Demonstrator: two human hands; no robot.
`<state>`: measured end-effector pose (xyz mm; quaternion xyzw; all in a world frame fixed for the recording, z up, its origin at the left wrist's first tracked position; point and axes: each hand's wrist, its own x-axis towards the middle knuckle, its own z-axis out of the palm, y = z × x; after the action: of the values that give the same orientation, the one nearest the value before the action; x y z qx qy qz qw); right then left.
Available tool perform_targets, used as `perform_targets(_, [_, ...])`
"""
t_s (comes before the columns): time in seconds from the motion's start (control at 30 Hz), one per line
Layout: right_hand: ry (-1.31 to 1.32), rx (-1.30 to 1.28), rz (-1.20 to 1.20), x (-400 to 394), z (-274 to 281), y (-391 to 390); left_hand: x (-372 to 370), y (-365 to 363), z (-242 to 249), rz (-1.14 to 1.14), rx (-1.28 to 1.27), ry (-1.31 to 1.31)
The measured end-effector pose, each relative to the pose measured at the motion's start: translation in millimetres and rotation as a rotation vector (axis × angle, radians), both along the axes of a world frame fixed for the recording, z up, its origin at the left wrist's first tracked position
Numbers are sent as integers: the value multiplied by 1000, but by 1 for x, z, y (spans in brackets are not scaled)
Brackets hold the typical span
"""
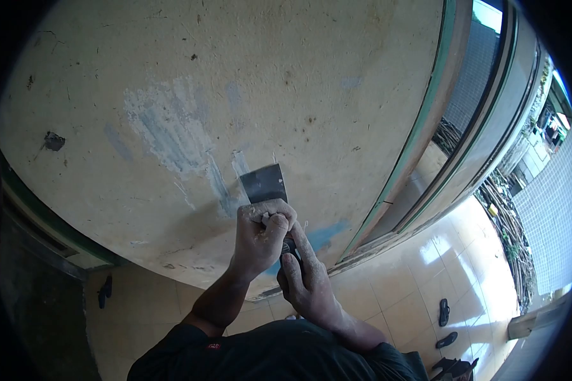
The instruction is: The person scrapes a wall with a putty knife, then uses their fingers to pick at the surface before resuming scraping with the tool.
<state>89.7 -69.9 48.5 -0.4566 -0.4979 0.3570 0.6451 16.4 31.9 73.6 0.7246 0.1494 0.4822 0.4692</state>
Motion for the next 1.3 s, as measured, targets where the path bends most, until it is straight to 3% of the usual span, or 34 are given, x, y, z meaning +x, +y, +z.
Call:
perform_targets(0.1, [-97, 28, -57, 0, 2, 2, 0, 2, 9, -9, -20, -13])
perform_targets(0.23, [25, 9, 13, -1, 13, 7, 0, 7, 27, -44, 18, -41])
perform_targets(0.4, [77, 3, 49, -2, -1, 4, -5, 1, 10, 9, -23, 24])
perform_targets(0.47, [-241, 14, -58, -2, -2, 7, -4, 9, 15, -3, 9, 15])
perform_targets(0.5, [-246, 9, -58, -1, 1, 9, -2, 13, 17, -9, 41, 0])
perform_targets(0.57, [38, -25, -7, -3, 9, 12, -1, 12, 21, -14, 37, -11])
perform_targets(0.6, [37, -29, -7, -4, 9, 10, -1, 11, 22, -20, 42, -18])
perform_targets(0.67, [-222, 69, -100, -5, 9, 6, -2, 4, 17, -29, -7, -51])
perform_targets(0.77, [24, -17, 12, -2, 0, -3, -4, 0, 7, -13, -23, -32])
perform_targets(0.87, [59, -48, 18, -3, 12, 0, -4, 5, 17, 6, 18, 8])
perform_targets(1.03, [69, 3, 18, -3, 24, 9, 0, 7, 37, 13, 61, -107])
perform_targets(1.3, [-9, -20, -25, -2, 13, 5, 8, 8, 16, 13, -26, -104])
